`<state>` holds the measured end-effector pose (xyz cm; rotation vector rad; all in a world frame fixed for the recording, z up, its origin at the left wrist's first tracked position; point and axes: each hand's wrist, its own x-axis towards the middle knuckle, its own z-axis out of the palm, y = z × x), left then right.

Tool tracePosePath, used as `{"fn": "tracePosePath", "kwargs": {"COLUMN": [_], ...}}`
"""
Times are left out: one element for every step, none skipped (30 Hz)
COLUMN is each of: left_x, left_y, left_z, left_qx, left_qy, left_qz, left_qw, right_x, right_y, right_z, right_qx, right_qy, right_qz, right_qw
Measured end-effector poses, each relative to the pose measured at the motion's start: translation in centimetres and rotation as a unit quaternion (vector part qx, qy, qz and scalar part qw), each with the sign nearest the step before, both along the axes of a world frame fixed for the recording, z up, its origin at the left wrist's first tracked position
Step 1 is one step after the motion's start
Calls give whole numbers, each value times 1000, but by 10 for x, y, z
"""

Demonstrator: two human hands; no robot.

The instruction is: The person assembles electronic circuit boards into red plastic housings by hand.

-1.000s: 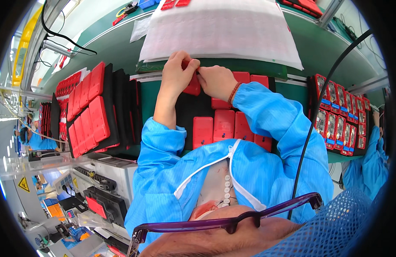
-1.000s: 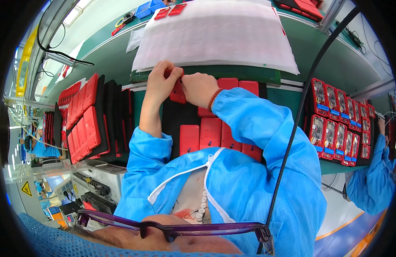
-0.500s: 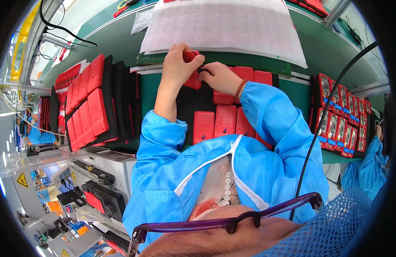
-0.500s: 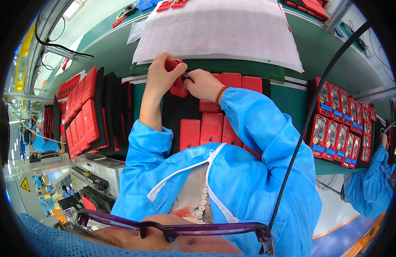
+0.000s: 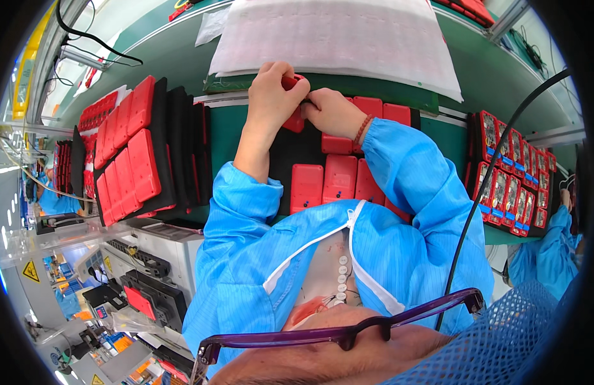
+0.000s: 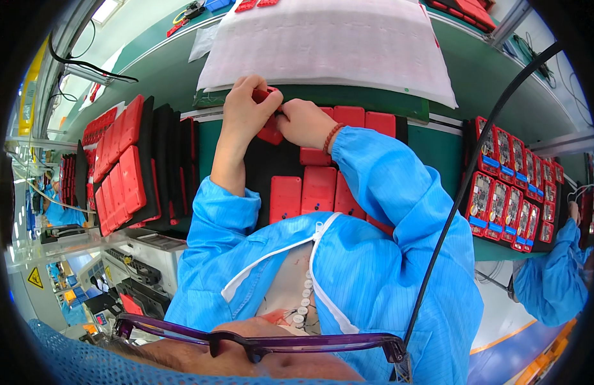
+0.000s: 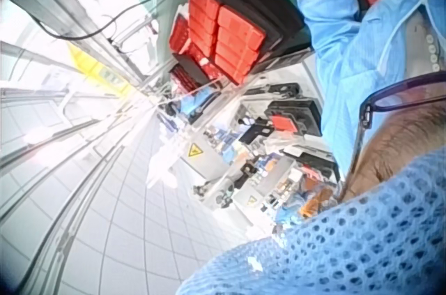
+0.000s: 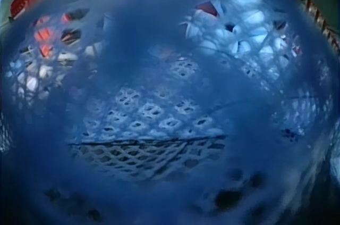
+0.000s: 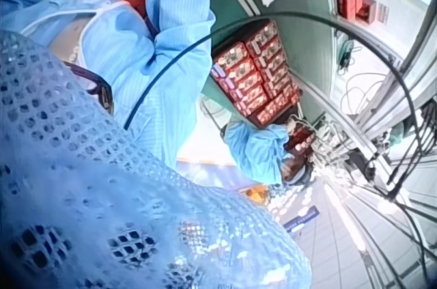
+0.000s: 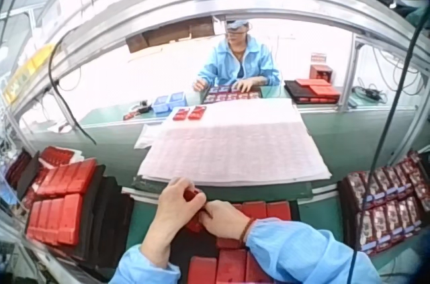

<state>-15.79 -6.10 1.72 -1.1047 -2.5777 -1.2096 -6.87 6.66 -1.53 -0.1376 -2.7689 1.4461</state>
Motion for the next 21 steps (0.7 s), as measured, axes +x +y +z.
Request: {"fn": "tracePosePath", "kwargs": {"left_x": [2, 4, 7, 9, 9, 7, 6, 6, 6, 4, 0, -3, -6, -9, -12, -15, -19, -26, -32, -38, -38], "left_y": [2, 3, 4, 5, 7, 6, 5, 4, 4, 4, 4, 1, -2, -4, -4, -4, -5, -9, -15, -22, -19], "left_z": [0, 1, 3, 3, 2, -1, -5, -12, -17, -21, -25, -25, -26, -26, -26, -26, -27, -31, -35, -38, -37], "left_qx": [9, 10, 5, 0, 0, 15, 29, 28, 33, 37, 38, 35, 32, 31, 32, 34, 36, 41, 45, 15, 19], "left_qy": [3, 2, -1, -5, -6, -11, -17, -18, -23, -29, -29, -15, -2, -3, -31, -58, -57, -116, -176, -201, -203], "left_qz": [3, 2, 8, 14, 13, -19, -51, -51, -45, -38, -37, -35, -33, -31, -39, -47, -47, -55, -61, -60, -63], "left_qw": [1000, 1000, 1000, 1000, 1000, 1000, 998, 998, 998, 998, 998, 999, 999, 999, 998, 997, 997, 991, 981, 978, 977], "right_x": [1, 2, 3, 4, 5, 5, 6, 8, 9, 9, 11, 16, 17, 17, 17, 19, 22, 26, 30, 37, 41], "right_y": [1, 2, 3, 4, 4, 2, -4, -13, -20, -25, -26, -29, -31, -29, -25, -20, -14, -9, -6, -6, 3], "right_z": [1, 1, 1, 1, 0, -1, -6, -14, -15, -15, -14, -4, 3, 3, 3, 4, 7, 15, 24, 33, 24], "right_qx": [1, -52, -104, -103, -51, 0, -2, 56, 115, 105, 106, 127, 148, 148, 157, 167, 169, 109, 48, -37, -33], "right_qy": [-1, -26, -52, -52, -30, -7, -8, -31, -53, -40, -40, -61, -82, -82, -76, -70, -69, -90, -111, -148, -149], "right_qz": [0, 11, 21, 19, 10, 3, 3, 42, 81, 52, 54, 46, 38, 40, 47, 55, 54, 56, 61, 24, 21], "right_qw": [1000, 998, 993, 993, 998, 1000, 1000, 997, 989, 992, 992, 989, 985, 985, 983, 982, 982, 988, 991, 988, 988]}}
